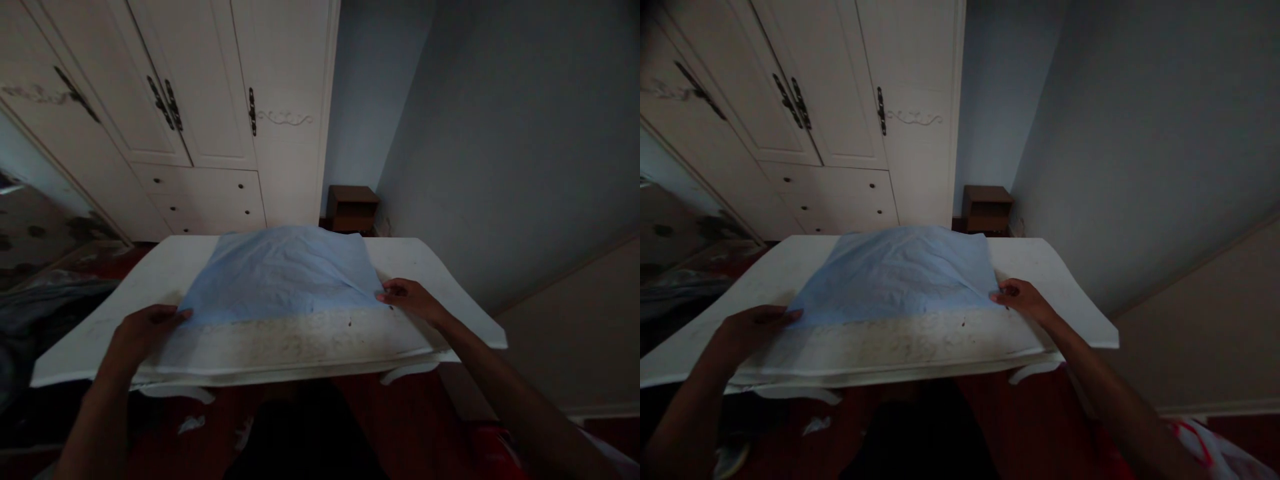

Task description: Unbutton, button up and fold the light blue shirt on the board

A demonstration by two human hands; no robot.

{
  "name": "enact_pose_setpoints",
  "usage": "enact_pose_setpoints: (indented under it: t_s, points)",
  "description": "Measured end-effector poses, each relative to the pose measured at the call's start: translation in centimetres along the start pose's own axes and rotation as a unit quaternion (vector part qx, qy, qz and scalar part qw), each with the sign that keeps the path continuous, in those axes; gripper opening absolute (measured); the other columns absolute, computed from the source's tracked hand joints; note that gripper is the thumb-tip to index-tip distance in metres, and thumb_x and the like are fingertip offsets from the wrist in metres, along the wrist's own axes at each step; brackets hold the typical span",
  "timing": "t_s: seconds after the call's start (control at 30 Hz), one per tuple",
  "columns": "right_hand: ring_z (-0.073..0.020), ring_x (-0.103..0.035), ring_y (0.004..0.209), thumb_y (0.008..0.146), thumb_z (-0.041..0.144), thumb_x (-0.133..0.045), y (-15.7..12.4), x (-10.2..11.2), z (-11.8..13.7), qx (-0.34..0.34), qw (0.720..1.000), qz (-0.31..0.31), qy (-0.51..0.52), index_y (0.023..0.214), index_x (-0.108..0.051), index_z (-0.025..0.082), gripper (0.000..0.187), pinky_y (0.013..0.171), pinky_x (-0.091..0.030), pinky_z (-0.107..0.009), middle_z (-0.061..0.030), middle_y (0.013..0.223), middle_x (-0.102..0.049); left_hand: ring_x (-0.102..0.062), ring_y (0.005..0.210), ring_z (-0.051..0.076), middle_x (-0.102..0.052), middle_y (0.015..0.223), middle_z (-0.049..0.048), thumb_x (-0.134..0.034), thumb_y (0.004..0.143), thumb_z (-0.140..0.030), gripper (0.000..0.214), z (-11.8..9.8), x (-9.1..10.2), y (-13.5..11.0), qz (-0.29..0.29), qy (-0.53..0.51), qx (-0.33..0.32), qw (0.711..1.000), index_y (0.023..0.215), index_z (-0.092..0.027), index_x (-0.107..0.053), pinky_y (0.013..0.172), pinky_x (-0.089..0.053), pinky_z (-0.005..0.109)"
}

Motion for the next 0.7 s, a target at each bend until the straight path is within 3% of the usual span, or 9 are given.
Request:
enact_pose_setpoints:
  t_s: [0.2, 0.3, 0.43, 0.57, 0.7]
  points:
    - [-0.0127, -0.054, 0.055, 0.063, 0.045, -0.070, -0.5, 0.8, 0.6, 0.030, 0.999, 0.015, 0.000, 0.068, -0.068, 0.017, 0.028, 0.057, -0.041, -0.025, 0.0024, 0.057, -0.062, -0.066, 0.086, 0.029, -0.071, 0.072, 0.0021, -0.058, 0.057, -0.042, 0.022, -0.4, 0.4, -0.8, -0.024, -0.060, 0.005, 0.998, 0.070, -0.025, -0.064, 0.074, -0.047, 0.031]
    - [-0.0118, -0.050, 0.054, 0.062, 0.046, -0.069, -0.2, 1.6, 0.3, 0.038, 0.999, 0.009, -0.005, 0.065, -0.066, 0.017, 0.029, 0.056, -0.038, -0.024, 0.0035, 0.056, -0.059, -0.066, 0.081, 0.028, -0.068, 0.070, 0.0029, -0.057, 0.061, -0.044, 0.024, -0.2, 0.1, -1.1, -0.035, -0.066, 0.013, 0.997, 0.073, -0.023, -0.062, 0.071, -0.046, 0.032]
    - [-0.0110, -0.046, 0.051, 0.064, 0.048, -0.065, 0.1, 1.0, -0.7, 0.025, 0.999, 0.009, -0.025, 0.060, -0.059, 0.018, 0.031, 0.053, -0.037, -0.024, 0.0049, 0.051, -0.052, -0.066, 0.078, 0.027, -0.067, 0.070, 0.0018, -0.057, 0.064, -0.046, 0.026, 0.1, -0.2, -1.5, -0.052, -0.078, 0.016, 0.995, 0.076, -0.024, -0.061, 0.069, -0.048, 0.032]
    - [-0.0168, -0.059, 0.070, 0.070, 0.050, -0.066, -0.8, -0.1, -0.7, 0.080, 0.994, -0.070, -0.033, 0.086, -0.062, 0.019, 0.035, 0.065, -0.047, -0.028, -0.0005, 0.074, -0.064, -0.067, 0.082, 0.026, -0.070, 0.077, 0.0013, -0.062, 0.064, -0.052, 0.035, 0.0, -0.5, -2.0, -0.041, -0.101, 0.013, 0.994, 0.085, -0.024, -0.062, 0.070, -0.051, 0.030]
    - [-0.0198, -0.063, 0.080, 0.066, 0.040, -0.076, -2.1, -0.9, -0.4, 0.106, 0.982, -0.089, -0.126, 0.119, -0.056, 0.019, 0.060, 0.074, -0.050, -0.032, -0.0045, 0.092, -0.068, -0.068, 0.082, 0.024, -0.070, 0.092, 0.0020, -0.069, 0.056, -0.049, 0.058, 0.4, -1.0, -2.2, -0.004, -0.135, 0.008, 0.991, 0.108, -0.026, -0.057, 0.071, -0.053, 0.029]
Point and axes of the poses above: each hand's wrist, its own y-axis towards the middle knuckle, its own x-axis out of the back of the hand, z = x × y, the point moved 3 cm from there along y, towards the middle knuckle
